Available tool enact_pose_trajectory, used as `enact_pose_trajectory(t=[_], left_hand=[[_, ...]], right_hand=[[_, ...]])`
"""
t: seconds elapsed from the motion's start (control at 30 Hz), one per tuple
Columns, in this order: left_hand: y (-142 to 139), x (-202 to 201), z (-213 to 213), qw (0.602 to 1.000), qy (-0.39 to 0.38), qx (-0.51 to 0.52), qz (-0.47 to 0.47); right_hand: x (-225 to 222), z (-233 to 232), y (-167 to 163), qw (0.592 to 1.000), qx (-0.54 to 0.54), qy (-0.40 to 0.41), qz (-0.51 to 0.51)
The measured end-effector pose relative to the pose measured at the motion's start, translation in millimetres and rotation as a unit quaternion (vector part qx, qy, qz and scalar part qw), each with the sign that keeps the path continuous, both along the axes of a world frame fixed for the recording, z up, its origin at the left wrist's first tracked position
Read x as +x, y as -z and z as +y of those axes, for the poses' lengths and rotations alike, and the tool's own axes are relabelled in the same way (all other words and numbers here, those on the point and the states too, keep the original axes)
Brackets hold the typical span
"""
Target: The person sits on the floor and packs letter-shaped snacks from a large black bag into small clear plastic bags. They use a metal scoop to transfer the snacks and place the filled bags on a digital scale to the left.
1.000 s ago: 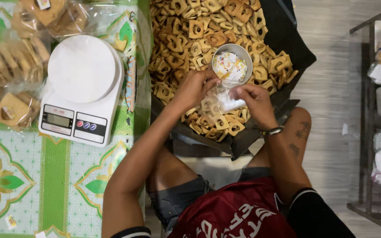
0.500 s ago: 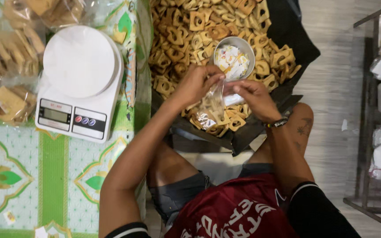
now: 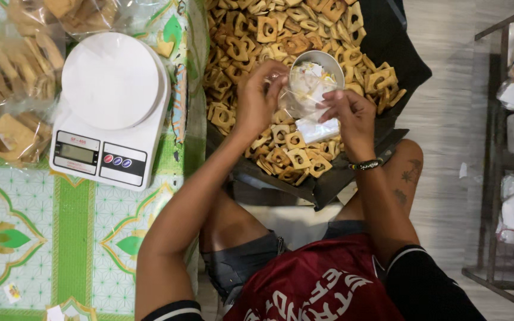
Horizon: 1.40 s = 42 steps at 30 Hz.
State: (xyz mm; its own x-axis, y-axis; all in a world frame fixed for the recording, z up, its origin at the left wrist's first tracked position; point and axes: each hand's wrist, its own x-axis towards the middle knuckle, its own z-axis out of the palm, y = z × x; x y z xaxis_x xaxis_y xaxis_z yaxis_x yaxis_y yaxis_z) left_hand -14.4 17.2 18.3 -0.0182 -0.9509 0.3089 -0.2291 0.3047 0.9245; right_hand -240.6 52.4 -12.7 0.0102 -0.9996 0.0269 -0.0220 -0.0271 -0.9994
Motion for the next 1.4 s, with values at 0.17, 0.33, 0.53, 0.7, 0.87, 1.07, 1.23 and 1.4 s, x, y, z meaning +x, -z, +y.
enact_pose_trajectory(t=[0.17, 0.33, 0.53, 0.7, 0.87, 1.07, 1.23, 1.4], left_hand=[[-3.5, 5.8, -0.4, 0.993, -0.035, -0.071, -0.089], [-2.1, 3.4, -6.5, 0.997, 0.031, -0.074, 0.006], [9.4, 7.8, -19.1, 0.979, 0.098, 0.154, 0.086], [22.8, 21.6, -29.7, 0.998, -0.046, 0.008, 0.032], [26.6, 29.4, -34.9, 0.974, -0.108, 0.024, 0.2], [20.9, 24.9, -30.5, 0.972, -0.107, 0.069, 0.199], [17.4, 26.8, -31.1, 0.971, -0.121, 0.042, 0.204], [19.7, 23.6, -33.3, 0.966, -0.121, 0.053, 0.223]], right_hand=[[1.0, 0.2, -6.0, 0.999, 0.01, -0.033, 0.02], [-1.1, 3.4, -17.3, 0.962, 0.029, -0.176, -0.209], [1.5, -10.7, -20.9, 0.962, -0.011, -0.166, -0.216], [4.9, -32.6, 26.4, 0.991, -0.057, -0.034, -0.114], [38.4, -44.9, 117.2, 0.969, -0.032, -0.115, 0.214], [87.4, -39.1, 167.5, 0.802, -0.242, -0.123, 0.533], [89.7, -40.2, 168.7, 0.794, -0.072, -0.183, 0.575], [72.7, -54.7, 162.7, 0.841, 0.039, -0.289, 0.456]])
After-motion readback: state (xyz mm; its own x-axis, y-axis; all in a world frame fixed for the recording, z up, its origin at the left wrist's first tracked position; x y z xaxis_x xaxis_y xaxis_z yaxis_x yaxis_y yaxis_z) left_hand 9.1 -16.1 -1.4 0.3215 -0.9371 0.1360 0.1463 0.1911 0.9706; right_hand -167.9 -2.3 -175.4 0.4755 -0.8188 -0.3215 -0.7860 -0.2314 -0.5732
